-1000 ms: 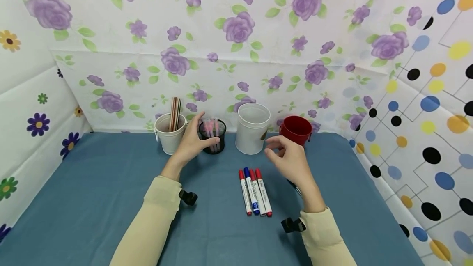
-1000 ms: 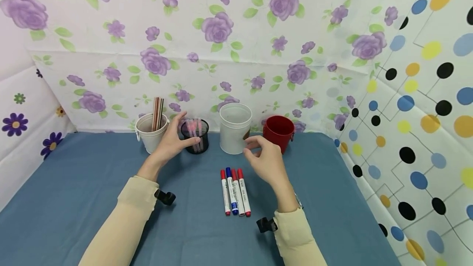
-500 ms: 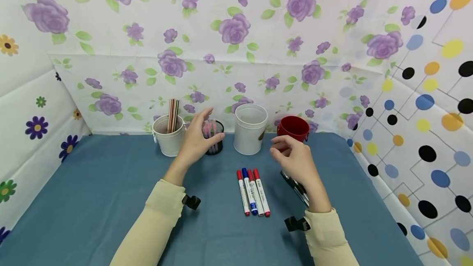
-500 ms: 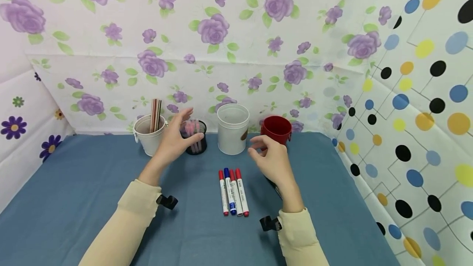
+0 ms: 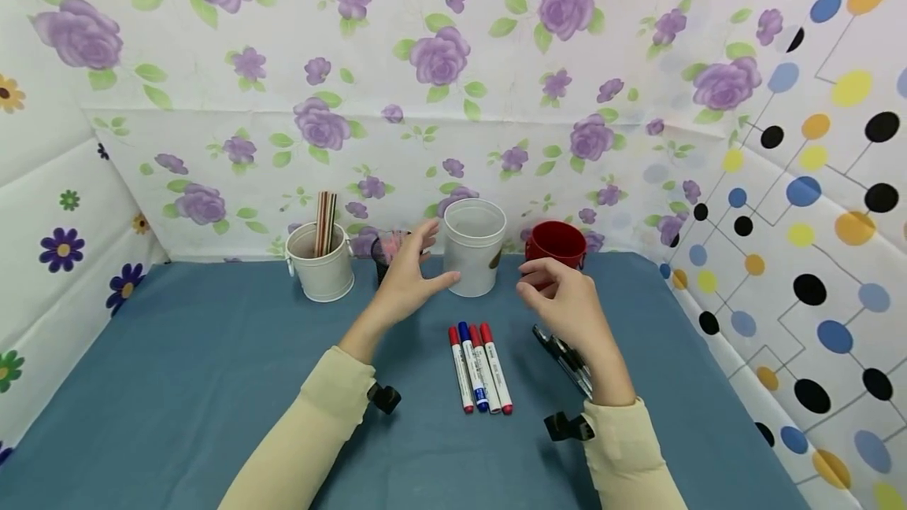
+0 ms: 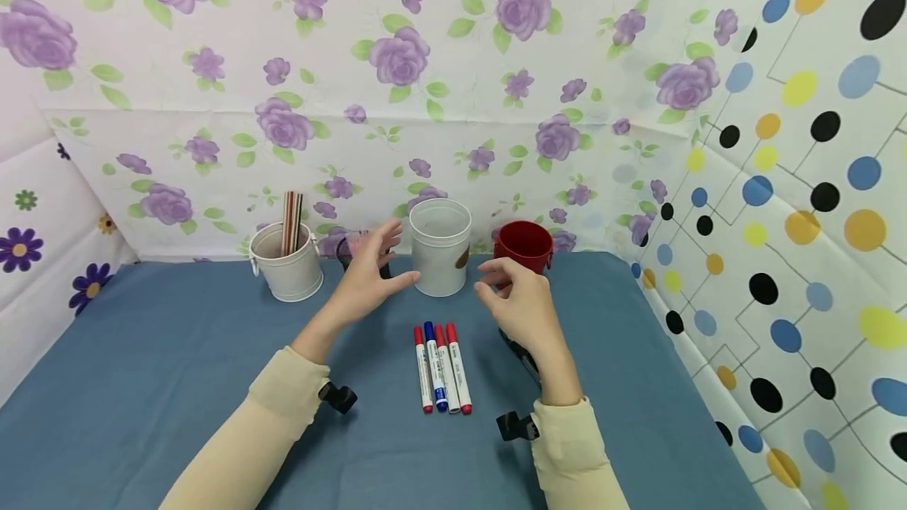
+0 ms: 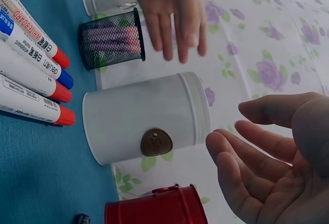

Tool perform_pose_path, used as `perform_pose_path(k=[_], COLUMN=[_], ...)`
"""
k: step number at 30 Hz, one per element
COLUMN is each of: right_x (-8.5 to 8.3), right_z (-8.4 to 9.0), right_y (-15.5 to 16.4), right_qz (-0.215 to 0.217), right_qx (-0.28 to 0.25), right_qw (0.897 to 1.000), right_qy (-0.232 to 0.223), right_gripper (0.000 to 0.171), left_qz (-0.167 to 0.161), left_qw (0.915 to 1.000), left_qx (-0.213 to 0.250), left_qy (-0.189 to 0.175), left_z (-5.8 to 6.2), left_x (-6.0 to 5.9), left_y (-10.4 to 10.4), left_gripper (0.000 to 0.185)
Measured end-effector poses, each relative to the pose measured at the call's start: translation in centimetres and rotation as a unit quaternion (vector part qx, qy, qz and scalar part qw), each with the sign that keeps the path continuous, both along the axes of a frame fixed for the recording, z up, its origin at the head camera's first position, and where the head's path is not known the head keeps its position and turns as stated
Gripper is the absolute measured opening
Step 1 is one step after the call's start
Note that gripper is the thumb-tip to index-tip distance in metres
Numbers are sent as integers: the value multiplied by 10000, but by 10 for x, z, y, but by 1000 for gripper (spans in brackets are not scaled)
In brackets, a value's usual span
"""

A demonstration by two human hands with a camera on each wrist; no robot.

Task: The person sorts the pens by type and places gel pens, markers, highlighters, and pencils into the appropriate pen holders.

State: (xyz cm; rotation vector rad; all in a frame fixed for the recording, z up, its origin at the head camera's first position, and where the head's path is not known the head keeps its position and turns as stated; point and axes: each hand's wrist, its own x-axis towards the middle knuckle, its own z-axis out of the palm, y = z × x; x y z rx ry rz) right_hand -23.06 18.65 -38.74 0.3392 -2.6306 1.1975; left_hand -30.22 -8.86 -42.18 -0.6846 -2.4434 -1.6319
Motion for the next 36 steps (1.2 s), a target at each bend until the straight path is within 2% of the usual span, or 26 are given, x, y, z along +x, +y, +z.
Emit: perform_pose_path(k=[10,19,26,30,33,36], right_x=[1,2,1,1,1,1], right_z=[2,2,-1,-1,-2,-3], right_y=[0,-1,1,0,-2,-6], right_qz=[3,24,56,63,102,185], right_qx=[-17,36,89,66,90,164], right_qw=[10000,10000,9999,9999,9999,9997], right_qy=[-42,-24,-19,-62,-80,-87], right_gripper=[22,23,22,21,22,22], left_qz=[295,409,391,332,252,147], left_qw=[9992,9987,9980,9964,9944,9938], left_qx=[-130,58,110,162,287,446], left_qy=[-218,-285,-481,-768,-982,-1011], left_z=[-14,-22,-34,-40,-44,-46], left_x=[-20,-34,-44,-46,-47,-49], left_y=[22,37,44,45,44,43], left_gripper=[104,120,123,123,123,121])
